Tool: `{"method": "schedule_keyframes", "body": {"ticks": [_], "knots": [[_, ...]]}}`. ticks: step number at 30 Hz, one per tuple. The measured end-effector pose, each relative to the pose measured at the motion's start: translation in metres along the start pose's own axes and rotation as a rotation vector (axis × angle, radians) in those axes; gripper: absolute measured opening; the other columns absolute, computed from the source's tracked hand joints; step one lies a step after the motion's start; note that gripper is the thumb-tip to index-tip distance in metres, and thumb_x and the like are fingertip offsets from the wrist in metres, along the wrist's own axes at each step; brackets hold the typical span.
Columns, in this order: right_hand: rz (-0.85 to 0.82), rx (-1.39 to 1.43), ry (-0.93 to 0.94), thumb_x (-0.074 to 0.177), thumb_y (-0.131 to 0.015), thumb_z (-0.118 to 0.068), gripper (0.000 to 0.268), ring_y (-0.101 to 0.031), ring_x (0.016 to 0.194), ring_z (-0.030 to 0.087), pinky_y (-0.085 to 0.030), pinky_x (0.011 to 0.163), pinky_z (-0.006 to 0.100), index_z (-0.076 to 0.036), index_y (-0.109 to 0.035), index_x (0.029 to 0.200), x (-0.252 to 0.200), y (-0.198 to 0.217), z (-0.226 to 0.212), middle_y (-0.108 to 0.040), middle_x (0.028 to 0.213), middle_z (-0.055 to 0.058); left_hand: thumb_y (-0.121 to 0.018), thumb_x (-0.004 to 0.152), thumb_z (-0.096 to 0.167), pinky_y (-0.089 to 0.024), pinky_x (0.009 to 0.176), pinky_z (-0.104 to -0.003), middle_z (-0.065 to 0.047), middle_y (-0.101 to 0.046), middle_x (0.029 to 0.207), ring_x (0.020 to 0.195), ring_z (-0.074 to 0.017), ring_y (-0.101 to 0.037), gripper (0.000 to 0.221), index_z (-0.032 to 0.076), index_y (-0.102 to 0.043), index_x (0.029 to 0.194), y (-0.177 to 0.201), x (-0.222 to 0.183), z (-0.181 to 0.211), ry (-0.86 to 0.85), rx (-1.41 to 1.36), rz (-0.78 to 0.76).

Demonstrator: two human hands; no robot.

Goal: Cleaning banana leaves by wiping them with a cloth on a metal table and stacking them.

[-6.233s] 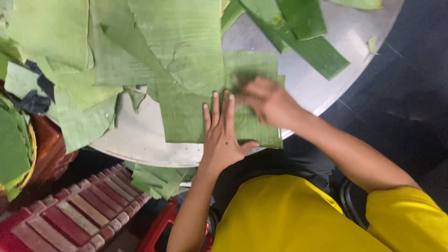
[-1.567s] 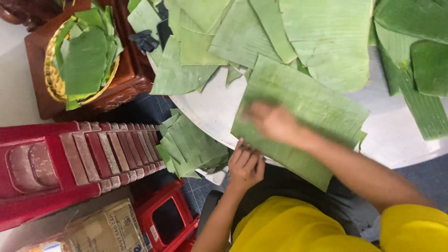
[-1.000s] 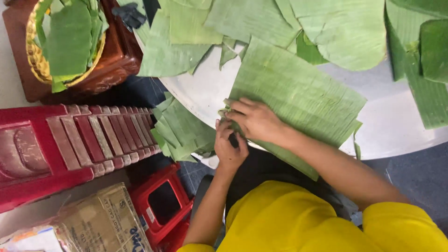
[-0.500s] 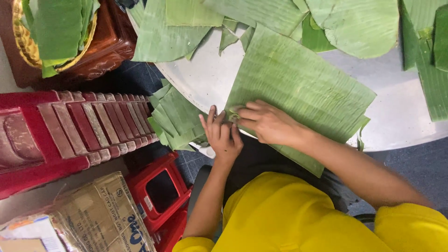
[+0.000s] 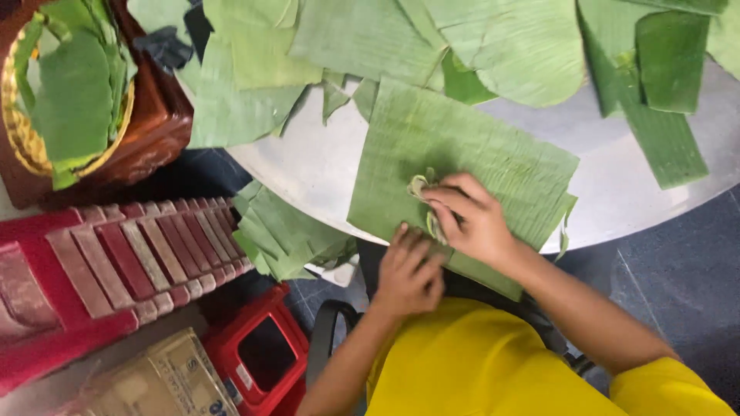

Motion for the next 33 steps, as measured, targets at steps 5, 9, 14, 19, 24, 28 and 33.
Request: {"method": "schedule_keyframes", "body": {"ticks": [5,9,14,19,24,28,33], "knots": [[-0.181,-0.432,0.075,0.084,-0.069,0.0,0.017,-0.067,0.088,0.033,-0.056,0.084,0.042,-0.002,-0.077,0.1,0.024,0.033,0.061,-0.066,0.098,0.014,-0.07,0.08,0.024,-0.049,0.108,-0.065,-0.007,-0.059,0.106,0.108,-0.0304,-0.06,0.041,0.025,-0.073,0.121,-0.016,-0.005,0.002,-0.003,0.272,-0.158],[0.141,-0.477,-0.001,0.092,-0.067,0.012,0.028,-0.064,0.094,0.038,-0.052,0.086,0.046,-0.008,-0.081,0.107,0.023,0.115,0.111,-0.062,0.105,0.013,-0.063,0.093,0.024,-0.053,0.104,-0.066,-0.007,-0.05,0.096,0.094,-0.0294,-0.056,0.04,0.032,-0.07,0.132,-0.017,0.004,0.005,-0.064,0.325,-0.184],[0.248,-0.684,-0.026,0.099,-0.065,0.022,0.027,-0.055,0.104,0.038,-0.044,0.08,0.044,0.012,-0.085,0.114,0.007,0.185,0.07,-0.059,0.112,0.022,-0.05,0.102,0.008,-0.051,0.084,-0.049,-0.013,-0.062,0.104,0.081,-0.0281,-0.056,0.036,0.013,-0.064,0.135,-0.009,0.021,0.003,-0.026,0.06,-0.318],[0.091,-0.697,-0.045,0.112,-0.074,0.005,0.013,-0.055,0.117,0.042,-0.041,0.101,0.052,0.007,-0.083,0.122,-0.006,0.189,0.074,-0.061,0.122,0.025,-0.059,0.101,0.019,-0.042,0.06,-0.036,-0.006,-0.056,0.07,0.063,-0.0207,-0.052,0.026,0.008,-0.058,0.077,0.033,0.057,-0.024,0.586,-0.242,0.019],[0.098,-0.831,-0.02,0.106,-0.078,-0.003,0.027,-0.054,0.11,0.042,-0.052,0.095,0.051,0.002,-0.082,0.132,-0.007,0.17,0.078,-0.059,0.121,0.022,-0.057,0.099,0.022,-0.054,0.096,-0.041,-0.013,-0.069,0.125,0.112,-0.0264,-0.066,0.041,0.007,-0.058,0.137,0.024,0.032,-0.065,1.403,-0.992,0.725],[0.158,-0.759,-0.06,0.107,-0.074,0.014,0.024,-0.054,0.104,0.039,-0.048,0.083,0.047,0.005,-0.084,0.128,-0.017,0.175,0.093,-0.06,0.114,0.019,-0.071,0.089,0.028,-0.046,0.086,-0.029,0.001,-0.062,0.103,0.089,-0.0137,-0.057,0.073,0.011,-0.043,0.155,-0.005,-0.014,-0.082,1.433,-0.769,0.465],[0.442,-0.665,-0.111,0.117,-0.062,0.007,0.011,-0.056,0.099,0.043,-0.042,0.084,0.05,0.017,-0.062,0.118,-0.01,0.201,0.049,-0.058,0.111,0.03,-0.07,0.094,0.029,-0.033,0.115,-0.049,-0.022,-0.043,0.134,0.132,-0.0378,-0.043,0.064,-0.005,-0.044,0.141,0.029,-0.003,-0.039,0.63,0.163,0.139]]}}
Point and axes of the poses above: each hand's wrist, its own x-axis towards the middle knuckle, its own y-axis out of the back of the hand, z = x × y, the point moved 7 cm from there along x, towards the middle knuckle
